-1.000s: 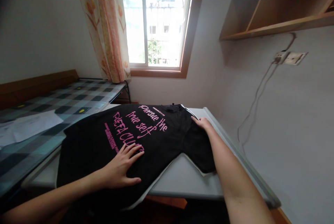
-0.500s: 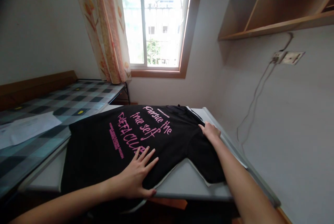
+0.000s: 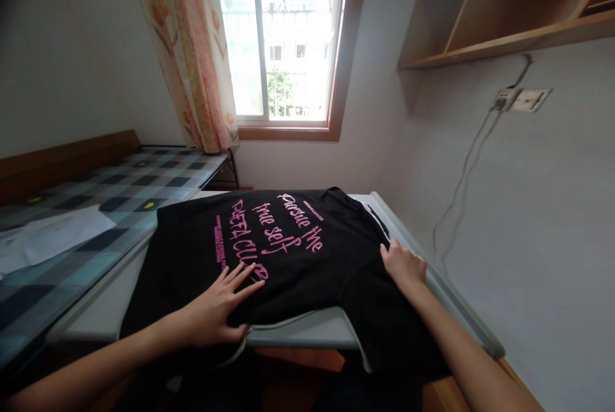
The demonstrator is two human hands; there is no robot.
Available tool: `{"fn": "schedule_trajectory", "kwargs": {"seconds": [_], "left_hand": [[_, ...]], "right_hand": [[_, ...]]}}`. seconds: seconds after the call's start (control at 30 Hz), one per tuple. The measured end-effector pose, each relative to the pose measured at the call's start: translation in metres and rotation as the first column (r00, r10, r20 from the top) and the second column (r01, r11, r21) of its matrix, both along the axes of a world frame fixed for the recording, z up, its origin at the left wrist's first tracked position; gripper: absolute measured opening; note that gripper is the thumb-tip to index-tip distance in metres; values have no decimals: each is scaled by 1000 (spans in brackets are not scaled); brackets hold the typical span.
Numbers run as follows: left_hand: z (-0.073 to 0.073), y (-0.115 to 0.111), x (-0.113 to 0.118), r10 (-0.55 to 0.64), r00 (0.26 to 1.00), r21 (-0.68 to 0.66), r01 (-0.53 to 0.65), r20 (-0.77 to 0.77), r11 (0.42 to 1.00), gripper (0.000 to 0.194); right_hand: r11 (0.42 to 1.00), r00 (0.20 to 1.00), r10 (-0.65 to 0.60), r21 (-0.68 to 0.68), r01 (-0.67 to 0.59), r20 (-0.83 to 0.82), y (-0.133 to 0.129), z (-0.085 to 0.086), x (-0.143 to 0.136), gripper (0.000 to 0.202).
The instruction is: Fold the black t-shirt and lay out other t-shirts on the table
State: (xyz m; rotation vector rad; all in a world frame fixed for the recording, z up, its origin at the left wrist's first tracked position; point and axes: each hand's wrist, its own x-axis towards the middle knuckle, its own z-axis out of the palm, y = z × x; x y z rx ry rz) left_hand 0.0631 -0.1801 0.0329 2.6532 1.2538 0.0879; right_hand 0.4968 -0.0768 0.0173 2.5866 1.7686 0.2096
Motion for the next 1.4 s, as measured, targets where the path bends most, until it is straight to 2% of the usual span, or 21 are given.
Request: {"fn": "schedule_trajectory", "kwargs": {"seconds": [0.17,0.3,0.57,0.87,0.97,1.07,1.17,1.3,1.4], "left_hand": [[-10,10,-2,46,999,-5,-46,1,999,86],[-16,31,-12,88,996,-6,-88,25,996,78],[-15,93,-41,56,998,10,-56,40,998,73],[-6,171,-64,-46,999,68,47,-13,997,71],[-2,187,-66,-61,997,128,65,-39,990,67],[1,188,-61,12,997,212,4,-70,977,62],[3,173,-55,105,991,288,-76,-84,955,60],[5,144,-55,119,987,271,-86,-107,959,65],[10,129,-67,113,984,265,-74,-136,962,63]], "right_hand": [[1000,999,22,14,-22,-25,15,-1,-9,42],[999,997,40,29,-38,-62,29,0,-25,40],[998,987,21,69,-10,-158,67,-1,-51,42],[990,960,-61,108,93,-272,94,-2,-56,44],[986,945,-91,105,129,-315,99,0,-56,45],[985,927,-112,80,150,-359,98,3,-53,47],[989,930,-114,46,138,-350,91,3,-47,48],[995,954,-74,41,90,-289,75,-2,-43,48],[998,969,-21,51,35,-246,60,-5,-44,47]]}}
